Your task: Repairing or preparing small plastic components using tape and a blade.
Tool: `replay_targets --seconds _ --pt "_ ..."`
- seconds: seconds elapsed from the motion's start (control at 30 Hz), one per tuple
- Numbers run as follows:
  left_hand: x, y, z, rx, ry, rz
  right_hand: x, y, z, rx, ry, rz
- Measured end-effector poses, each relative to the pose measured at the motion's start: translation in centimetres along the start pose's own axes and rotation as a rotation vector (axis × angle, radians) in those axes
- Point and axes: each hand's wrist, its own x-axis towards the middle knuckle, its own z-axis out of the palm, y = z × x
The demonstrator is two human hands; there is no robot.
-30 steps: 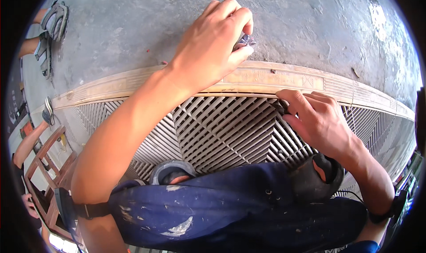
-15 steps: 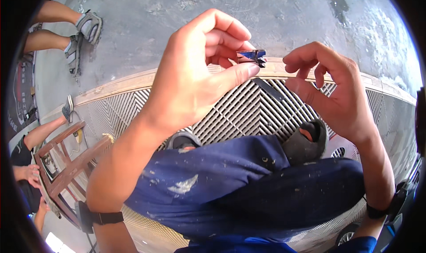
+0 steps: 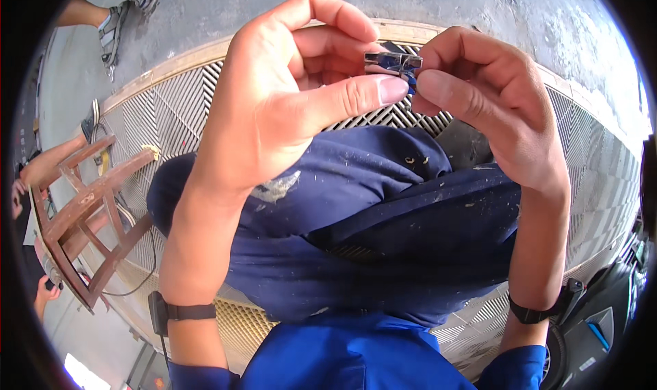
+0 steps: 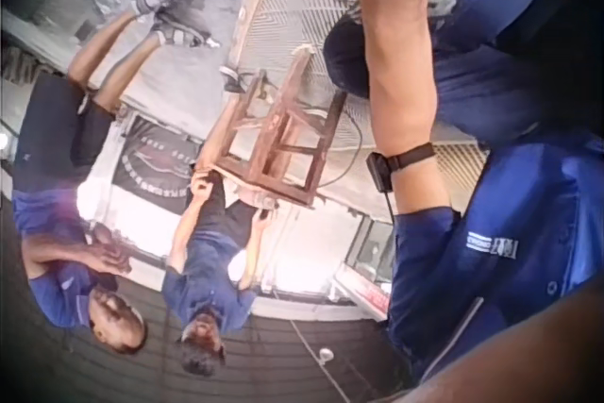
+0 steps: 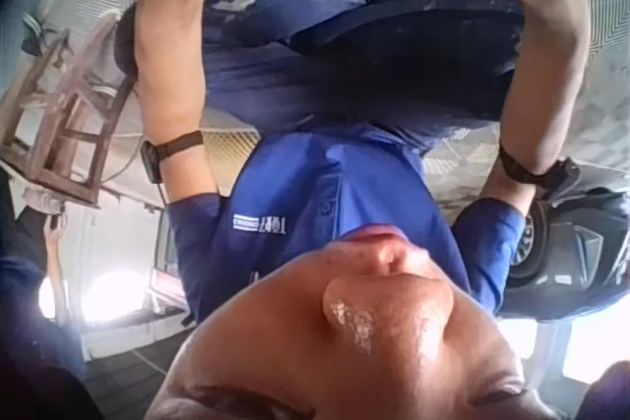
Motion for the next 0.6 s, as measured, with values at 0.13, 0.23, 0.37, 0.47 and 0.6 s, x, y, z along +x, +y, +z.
replay_targets --seconds 0.13,0.23,0.37,0.47,0.6 --pt "-0.3 -0.2 -0.3 0.024 -0.033 0.011 0.0 0.1 0.2 0.111 -0.093 0.037" --pt "-0.1 -0.5 -0.7 0.018 -0.049 -0.004 0.6 0.1 0.0 0.097 -0.108 0.073" --pt "0.2 -1.4 -0.1 0.024 -0.018 0.009 0.8 1.2 0.8 -0.242 0.042 0.034" --pt "0.1 0.1 0.4 -0.126 -0.096 0.012 0.9 2.4 0.4 -0.438 0.090 -0.130" --pt "-0.1 -1.4 1.8 -0.124 0.033 0.020 0.4 1.9 0.6 -0.266 0.104 0.031"
